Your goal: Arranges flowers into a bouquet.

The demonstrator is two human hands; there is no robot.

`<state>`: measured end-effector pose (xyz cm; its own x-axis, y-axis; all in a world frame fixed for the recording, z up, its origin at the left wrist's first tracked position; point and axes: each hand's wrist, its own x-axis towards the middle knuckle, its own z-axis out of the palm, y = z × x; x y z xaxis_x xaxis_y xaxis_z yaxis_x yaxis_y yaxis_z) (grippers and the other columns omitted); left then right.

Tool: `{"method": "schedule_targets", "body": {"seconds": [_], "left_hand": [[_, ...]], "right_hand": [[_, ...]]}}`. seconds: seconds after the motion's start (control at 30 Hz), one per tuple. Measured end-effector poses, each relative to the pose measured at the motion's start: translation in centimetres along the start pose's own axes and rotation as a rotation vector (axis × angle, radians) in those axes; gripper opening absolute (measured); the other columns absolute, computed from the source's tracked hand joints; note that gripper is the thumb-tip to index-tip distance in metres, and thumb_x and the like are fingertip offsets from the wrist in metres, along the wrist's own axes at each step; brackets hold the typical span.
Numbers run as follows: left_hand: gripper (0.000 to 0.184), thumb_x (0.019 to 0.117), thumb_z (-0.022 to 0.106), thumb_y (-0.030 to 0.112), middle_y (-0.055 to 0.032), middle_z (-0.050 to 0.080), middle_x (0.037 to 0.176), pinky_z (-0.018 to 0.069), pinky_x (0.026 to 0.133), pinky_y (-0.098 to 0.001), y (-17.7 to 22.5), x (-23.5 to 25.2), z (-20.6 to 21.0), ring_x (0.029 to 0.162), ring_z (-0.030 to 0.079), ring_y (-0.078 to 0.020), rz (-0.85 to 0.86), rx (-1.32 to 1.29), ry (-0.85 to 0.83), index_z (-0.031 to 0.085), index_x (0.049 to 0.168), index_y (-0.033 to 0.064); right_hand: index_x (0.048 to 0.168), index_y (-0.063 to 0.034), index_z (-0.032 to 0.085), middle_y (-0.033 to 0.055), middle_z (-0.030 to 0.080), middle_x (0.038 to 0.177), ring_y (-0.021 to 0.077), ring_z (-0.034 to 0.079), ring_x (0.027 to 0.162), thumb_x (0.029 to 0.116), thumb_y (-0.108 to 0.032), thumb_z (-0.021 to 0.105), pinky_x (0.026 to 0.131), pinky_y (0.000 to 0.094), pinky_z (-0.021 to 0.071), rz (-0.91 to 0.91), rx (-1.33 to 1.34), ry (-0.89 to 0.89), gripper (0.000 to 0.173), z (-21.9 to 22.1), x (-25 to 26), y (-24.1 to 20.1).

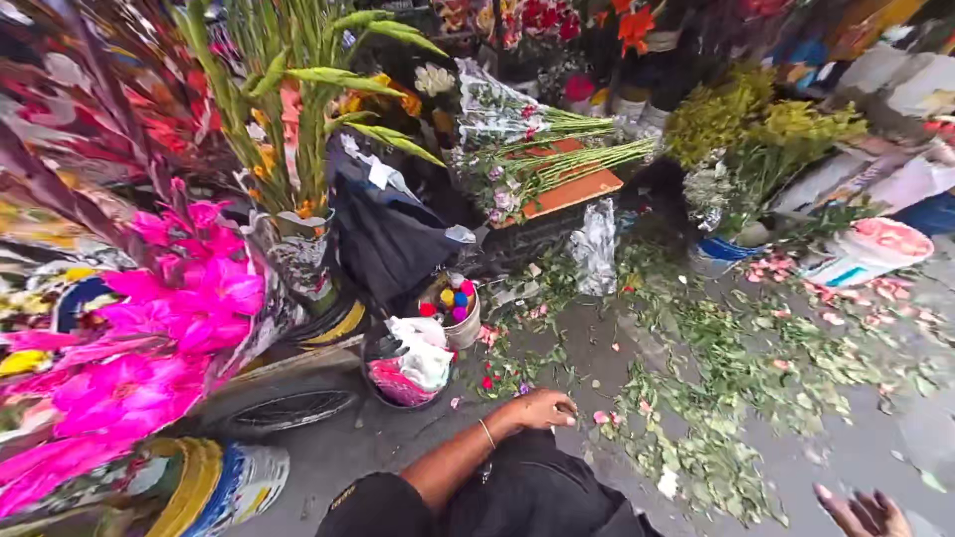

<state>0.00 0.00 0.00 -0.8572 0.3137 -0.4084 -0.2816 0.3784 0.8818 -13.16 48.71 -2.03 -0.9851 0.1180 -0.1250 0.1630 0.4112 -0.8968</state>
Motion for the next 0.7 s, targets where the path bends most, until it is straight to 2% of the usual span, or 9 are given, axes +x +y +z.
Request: {"method": "schedule_targets", "body": {"seconds": [0.03,0.1,0.17,0.23,0.3,0.37,0.5,0.6,0.7], "left_hand": [[0.04,0.1039,0.058,0.017,-0.0266,0.065,0.129,0.0451,0.11,-0.0527,-0.9,0.9,-1.9,0.122,0.063,-0.0364,-0.02,-0.006,0.013,0.058,0.137,-0.0057],[0.039,0.104,0.058,0.016,-0.0267,0.064,0.13,0.0462,0.11,-0.0508,-1.5,4.7,-6.4,0.121,0.063,-0.0355,-0.039,-0.06,0.064,0.058,0.137,-0.006],[0.041,0.1043,0.057,0.017,-0.0266,0.063,0.132,0.0477,0.108,-0.0502,-1.6,7.9,-10.4,0.121,0.063,-0.0351,-0.11,-0.139,0.168,0.056,0.138,-0.0057],[0.042,0.1045,0.057,0.017,-0.0253,0.062,0.134,0.0486,0.108,-0.0484,-0.6,10.7,-13.7,0.122,0.064,-0.0335,-0.164,-0.194,0.269,0.054,0.141,-0.0041],[0.043,0.1046,0.057,0.017,-0.0246,0.061,0.135,0.0497,0.107,-0.047,1.1,13.1,-17.0,0.121,0.064,-0.0324,-0.175,-0.244,0.307,0.052,0.142,-0.0037],[0.043,0.1041,0.057,0.016,-0.0236,0.062,0.134,0.0514,0.105,-0.0456,2.1,15.4,-19.5,0.119,0.065,-0.031,-0.155,-0.293,0.331,0.052,0.142,-0.004],[0.043,0.1033,0.058,0.018,-0.0213,0.065,0.131,0.0525,0.104,-0.0444,2.0,20.6,-24.8,0.117,0.067,-0.0284,-0.145,-0.3,0.44,0.055,0.14,-0.0025],[0.043,0.1041,0.058,0.018,-0.022,0.064,0.133,0.0518,0.105,-0.0454,1.4,23.6,-26.3,0.118,0.066,-0.0291,-0.211,-0.435,0.635,0.054,0.141,-0.0028],[0.04,0.1051,0.056,0.016,-0.0233,0.062,0.133,0.0538,0.101,-0.0452,2.8,25.6,-27.6,0.114,0.067,-0.0291,-0.244,-0.639,0.882,0.054,0.14,-0.0041]], "right_hand": [[0.163,-0.0002,0.009,0.0304,0.022,0.164,0.0363,0.033,0.148,0.0857,-0.026,0.078,0.119,0.0448,0.0347,-0.025,-0.055,-0.065,0.106,2.4,3.0,-1.3],[0.161,0.0012,0.018,0.0319,0.027,0.161,0.0423,0.033,0.147,0.0813,-0.024,0.083,0.12,0.0542,0.0307,-0.062,-0.19,-0.137,0.106,6.9,8.7,-4.7],[0.152,0.0047,0.04,0.0359,0.041,0.151,0.0509,0.042,0.139,0.0836,-0.023,0.085,0.113,0.0671,0.0342,-0.01,-0.381,-0.259,0.086,11.5,13.4,-7.3],[0.145,0.0013,0.053,0.0335,0.051,0.144,0.0503,0.05,0.132,0.0872,-0.028,0.082,0.107,0.0682,0.039,0.062,-0.53,-0.444,0.071,15.2,18.2,-10.3],[0.143,0.0002,0.055,0.031,0.052,0.144,0.048,0.051,0.132,0.0905,-0.03,0.079,0.108,0.0664,0.0392,0.034,-0.565,-0.551,0.065,18.2,22.9,-13.8],[0.142,0.0,0.056,0.0288,0.052,0.145,0.0458,0.051,0.134,0.0922,-0.032,0.077,0.11,0.0652,0.0382,-0.044,-0.562,-0.577,0.063,20.4,27.7,-17.8],[0.142,-0.0043,0.058,0.0257,0.058,0.141,0.0427,0.056,0.129,0.0952,-0.036,0.073,0.108,0.0638,0.0417,-0.206,-0.509,-0.677,0.058,26.2,38.8,-23.7],[0.143,-0.0049,0.057,0.0252,0.057,0.142,0.0421,0.057,0.128,0.096,-0.035,0.071,0.107,0.0631,0.0438,-0.328,-0.533,-0.8,0.057,32.4,46.2,-26.3],[0.145,0.0021,0.052,0.0297,0.054,0.143,0.0434,0.056,0.129,0.0945,-0.028,0.073,0.107,0.0609,0.045,-0.462,-0.468,-0.828,0.062,38.4,51.4,-29.8]]}}
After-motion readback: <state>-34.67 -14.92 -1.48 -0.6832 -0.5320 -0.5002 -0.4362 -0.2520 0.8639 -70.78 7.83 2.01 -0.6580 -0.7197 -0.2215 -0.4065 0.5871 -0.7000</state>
